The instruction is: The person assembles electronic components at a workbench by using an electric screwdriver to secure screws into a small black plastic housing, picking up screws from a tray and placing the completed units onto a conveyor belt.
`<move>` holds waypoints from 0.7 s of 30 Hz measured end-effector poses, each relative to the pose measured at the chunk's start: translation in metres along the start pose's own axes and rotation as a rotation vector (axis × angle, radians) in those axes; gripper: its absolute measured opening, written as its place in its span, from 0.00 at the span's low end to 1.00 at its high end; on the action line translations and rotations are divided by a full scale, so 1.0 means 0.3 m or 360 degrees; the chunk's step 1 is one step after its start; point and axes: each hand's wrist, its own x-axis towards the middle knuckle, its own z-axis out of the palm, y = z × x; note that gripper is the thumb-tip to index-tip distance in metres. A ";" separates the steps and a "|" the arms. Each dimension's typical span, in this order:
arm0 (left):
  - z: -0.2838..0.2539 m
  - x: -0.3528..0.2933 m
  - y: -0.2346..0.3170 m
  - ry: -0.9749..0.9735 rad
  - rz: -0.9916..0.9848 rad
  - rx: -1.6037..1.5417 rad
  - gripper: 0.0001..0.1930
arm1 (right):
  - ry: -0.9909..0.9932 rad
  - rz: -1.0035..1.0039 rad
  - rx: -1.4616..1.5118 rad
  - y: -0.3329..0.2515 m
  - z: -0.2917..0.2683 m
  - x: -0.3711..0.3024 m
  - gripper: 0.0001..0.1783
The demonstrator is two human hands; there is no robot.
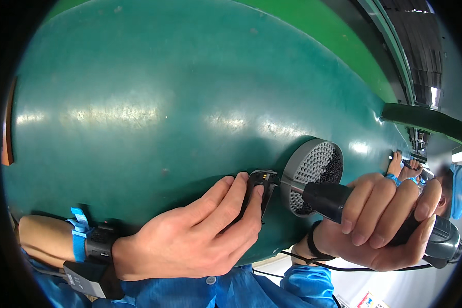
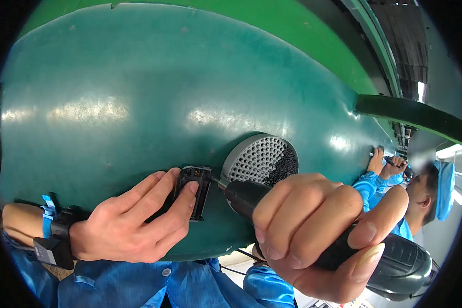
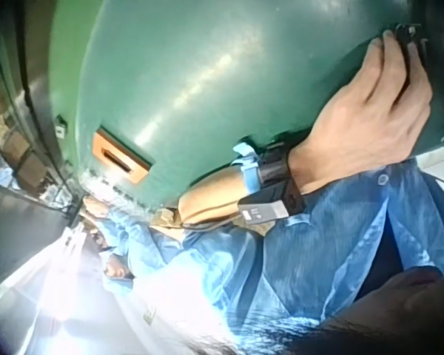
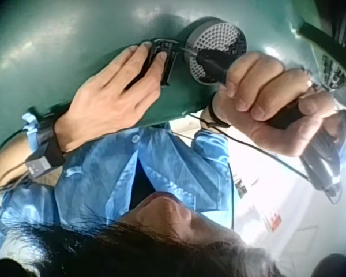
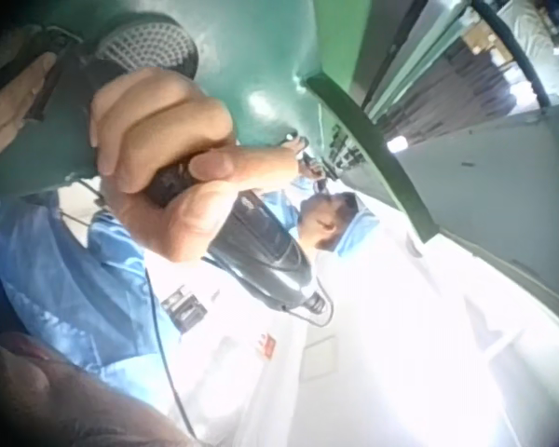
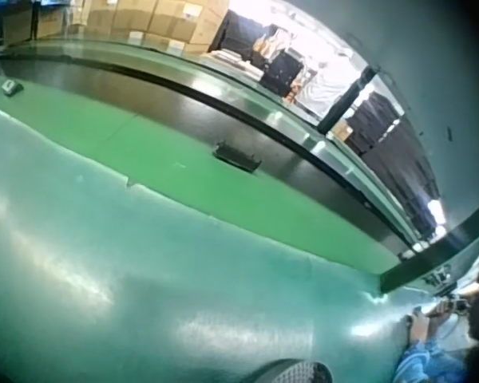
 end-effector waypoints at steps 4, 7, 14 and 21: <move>0.007 0.007 0.003 0.0018 0.0005 -0.0008 0.10 | 0.0016 -0.0034 -0.0034 0.017 0.003 0.000 0.09; 0.009 0.007 0.004 0.0022 -0.0001 -0.0017 0.10 | 0.0017 -0.0038 -0.0020 0.024 0.002 0.000 0.09; 0.015 -0.001 0.005 0.0039 -0.0023 -0.0045 0.10 | 0.0053 -0.0027 -0.0020 0.034 0.017 -0.005 0.10; 0.020 0.004 0.009 0.0043 -0.0014 -0.0049 0.13 | 0.0042 -0.0035 -0.0115 0.030 0.024 -0.013 0.12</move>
